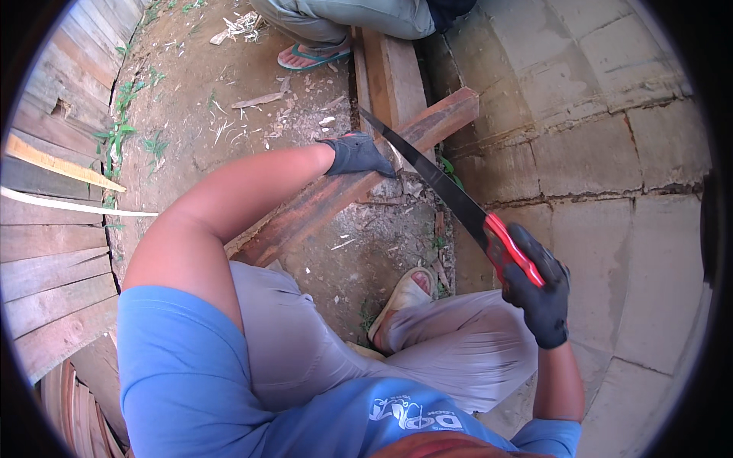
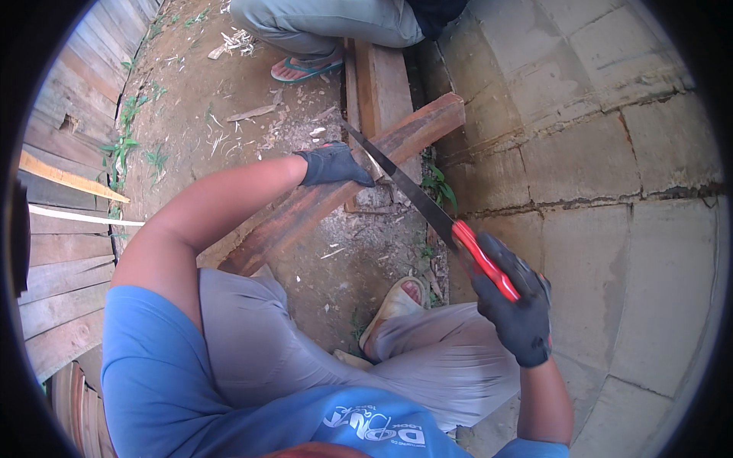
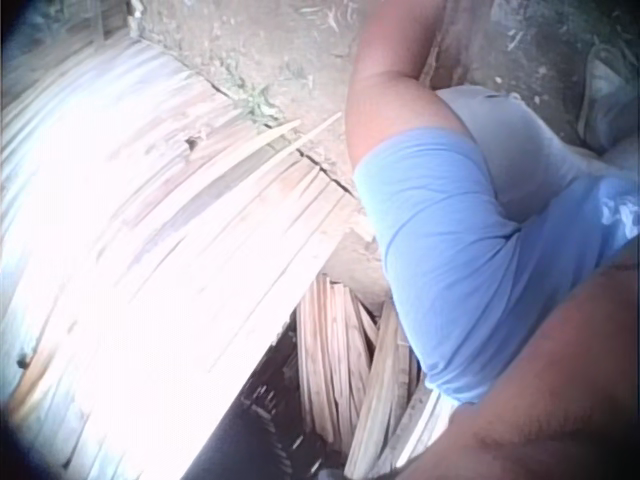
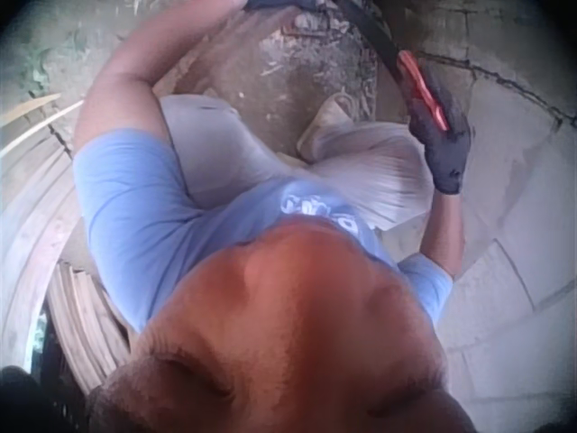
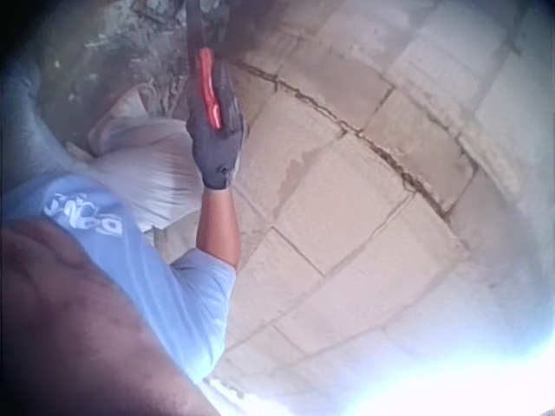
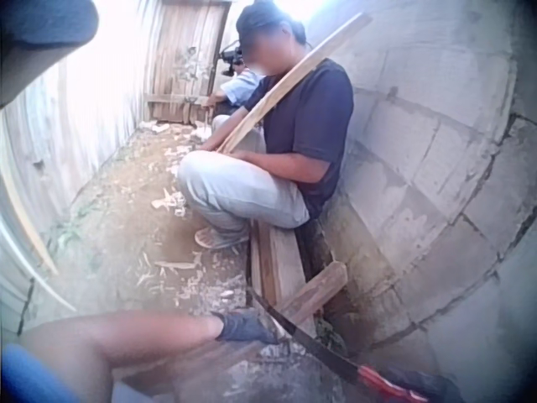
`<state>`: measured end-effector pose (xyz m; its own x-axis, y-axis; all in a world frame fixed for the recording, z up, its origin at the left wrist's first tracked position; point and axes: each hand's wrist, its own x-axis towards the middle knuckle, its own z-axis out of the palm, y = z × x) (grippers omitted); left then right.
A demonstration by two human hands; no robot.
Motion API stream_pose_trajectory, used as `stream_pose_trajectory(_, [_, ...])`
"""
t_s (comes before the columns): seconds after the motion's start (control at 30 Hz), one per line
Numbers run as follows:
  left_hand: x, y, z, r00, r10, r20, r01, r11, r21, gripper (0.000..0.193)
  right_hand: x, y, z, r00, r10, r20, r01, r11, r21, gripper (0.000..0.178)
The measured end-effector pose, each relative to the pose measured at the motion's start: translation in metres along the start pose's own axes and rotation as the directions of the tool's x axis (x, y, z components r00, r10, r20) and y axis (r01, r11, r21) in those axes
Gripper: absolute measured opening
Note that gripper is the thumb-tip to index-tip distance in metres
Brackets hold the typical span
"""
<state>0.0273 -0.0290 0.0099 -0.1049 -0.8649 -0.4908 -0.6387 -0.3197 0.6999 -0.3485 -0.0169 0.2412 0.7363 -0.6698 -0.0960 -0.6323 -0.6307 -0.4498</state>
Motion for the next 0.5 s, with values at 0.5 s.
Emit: stream_pose_trajectory(0.5, [0.029,-0.038,0.017,0.967,0.252,-0.044,-0.25,0.967,0.048,0.077,0.153,-0.016,0.1,0.919,-0.379,-0.105,0.379,0.925,-0.019,0.046])
